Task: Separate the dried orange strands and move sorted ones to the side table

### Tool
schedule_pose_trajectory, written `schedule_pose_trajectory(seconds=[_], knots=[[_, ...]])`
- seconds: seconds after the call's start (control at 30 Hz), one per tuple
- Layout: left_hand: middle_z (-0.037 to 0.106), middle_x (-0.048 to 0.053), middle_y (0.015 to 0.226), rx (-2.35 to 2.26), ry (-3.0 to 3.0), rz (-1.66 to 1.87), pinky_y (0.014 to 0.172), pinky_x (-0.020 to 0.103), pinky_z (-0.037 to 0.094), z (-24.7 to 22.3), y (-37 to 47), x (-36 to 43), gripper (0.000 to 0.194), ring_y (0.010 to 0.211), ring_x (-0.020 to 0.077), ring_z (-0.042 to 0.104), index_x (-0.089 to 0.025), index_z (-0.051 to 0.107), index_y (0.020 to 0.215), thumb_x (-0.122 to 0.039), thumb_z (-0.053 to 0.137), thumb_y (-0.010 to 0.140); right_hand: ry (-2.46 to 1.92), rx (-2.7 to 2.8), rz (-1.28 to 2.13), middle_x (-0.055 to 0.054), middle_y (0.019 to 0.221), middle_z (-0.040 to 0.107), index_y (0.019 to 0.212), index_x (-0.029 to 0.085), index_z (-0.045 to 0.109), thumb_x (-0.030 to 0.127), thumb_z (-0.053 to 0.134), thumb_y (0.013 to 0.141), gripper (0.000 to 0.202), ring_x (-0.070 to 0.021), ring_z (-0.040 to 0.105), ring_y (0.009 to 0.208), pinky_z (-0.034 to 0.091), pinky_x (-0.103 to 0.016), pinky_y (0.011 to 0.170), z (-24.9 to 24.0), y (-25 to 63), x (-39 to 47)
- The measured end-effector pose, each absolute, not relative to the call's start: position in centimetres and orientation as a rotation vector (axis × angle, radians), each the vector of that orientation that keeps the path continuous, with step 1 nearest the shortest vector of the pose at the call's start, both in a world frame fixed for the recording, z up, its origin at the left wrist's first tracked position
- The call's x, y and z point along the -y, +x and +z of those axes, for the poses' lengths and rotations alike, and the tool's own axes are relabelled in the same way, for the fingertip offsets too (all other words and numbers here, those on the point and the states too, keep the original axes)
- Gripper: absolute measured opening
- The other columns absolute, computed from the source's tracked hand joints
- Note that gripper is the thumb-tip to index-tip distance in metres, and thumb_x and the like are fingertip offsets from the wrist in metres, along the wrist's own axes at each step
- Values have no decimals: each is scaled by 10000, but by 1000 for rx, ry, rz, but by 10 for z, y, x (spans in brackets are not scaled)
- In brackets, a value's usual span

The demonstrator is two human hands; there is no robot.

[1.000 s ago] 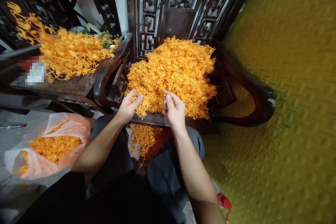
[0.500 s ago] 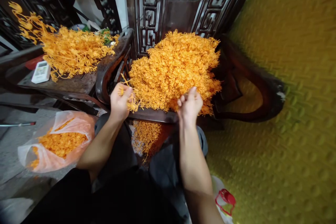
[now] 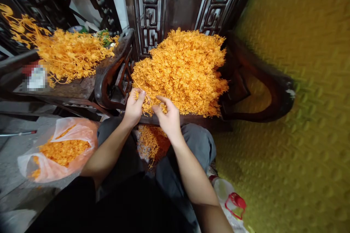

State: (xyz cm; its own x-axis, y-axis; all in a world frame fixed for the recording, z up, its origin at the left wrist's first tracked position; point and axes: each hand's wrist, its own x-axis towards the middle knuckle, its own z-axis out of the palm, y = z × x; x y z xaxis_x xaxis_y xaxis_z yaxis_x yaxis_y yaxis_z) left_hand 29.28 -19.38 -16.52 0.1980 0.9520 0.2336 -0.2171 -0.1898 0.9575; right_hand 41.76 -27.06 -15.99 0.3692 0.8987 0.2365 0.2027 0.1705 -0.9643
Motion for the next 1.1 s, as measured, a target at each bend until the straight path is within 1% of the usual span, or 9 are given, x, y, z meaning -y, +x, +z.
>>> schedule_pose_trajectory(seconds=[0.1, 0.27, 0.37, 0.5, 0.67, 0.77, 0.93, 1.0, 1.1], knots=[[571, -17, 774, -946, 1360, 1397, 666, 275, 486, -171, 297, 195, 427, 653, 117, 569, -217, 514, 930, -635, 603, 937, -1449, 1216, 540, -43, 870, 715, 904, 189, 671, 506, 685, 908, 318, -176, 629, 766, 488, -324, 737, -161, 401, 273], [542, -14, 764, -1109, 1282, 1489, 652, 270, 466, -170, 293, 175, 381, 669, 126, 554, -216, 529, 918, -573, 659, 929, -1346, 1061, 457, 31, 681, 561, 768, 207, 516, 452, 657, 956, 339, -106, 503, 563, 429, -268, 577, -151, 396, 289], [501, -32, 721, -1074, 1078, 1521, 590, 246, 436, -159, 290, 163, 386, 624, 112, 525, -222, 516, 922, -570, 683, 915, -1164, 925, 571, 18, 816, 630, 811, 214, 472, 408, 671, 962, 316, -76, 523, 518, 441, -238, 504, -143, 405, 302], [445, -59, 662, -871, 886, 1336, 482, 214, 330, -147, 292, 172, 466, 521, 81, 424, -230, 488, 939, -636, 705, 870, -1087, 969, 752, -56, 1127, 701, 909, 204, 561, 404, 686, 950, 239, -88, 614, 627, 520, -247, 540, -144, 411, 305], [410, -67, 645, -754, 862, 1214, 428, 220, 265, -143, 289, 181, 557, 466, 57, 325, -229, 453, 866, -728, 697, 818, -1274, 1180, 601, -20, 845, 666, 1123, 249, 730, 425, 592, 1006, 253, -136, 597, 639, 529, -303, 632, -150, 408, 299], [474, -49, 685, -817, 884, 1233, 472, 228, 353, -146, 291, 181, 571, 520, 74, 419, -224, 468, 887, -742, 696, 808, -1300, 1331, 398, -43, 892, 686, 1137, 263, 760, 411, 680, 955, 248, -194, 638, 804, 551, -370, 796, -148, 404, 297], [601, 4, 827, -875, 948, 1227, 622, 251, 528, -147, 296, 191, 499, 715, 121, 620, -205, 553, 930, -648, 753, 819, -1310, 1448, 322, -101, 1189, 705, 1411, 277, 617, 439, 794, 857, 604, -265, 663, 1025, 547, -445, 969, -149, 402, 289], [627, 20, 858, -812, 992, 1070, 619, 256, 554, -142, 291, 195, 461, 728, 132, 653, -205, 601, 981, -619, 746, 840, -1333, 1457, 296, -108, 1202, 694, 1388, 262, 626, 433, 766, 883, 551, -264, 656, 1057, 538, -443, 977, -152, 408, 284], [675, 61, 948, -642, 1084, 796, 650, 295, 602, -133, 275, 198, 441, 777, 165, 710, -201, 636, 1125, -508, 774, 840, -1372, 1304, 253, -77, 1036, 708, 1126, 221, 712, 400, 673, 955, 251, -214, 654, 970, 530, -393, 920, -159, 421, 276]])
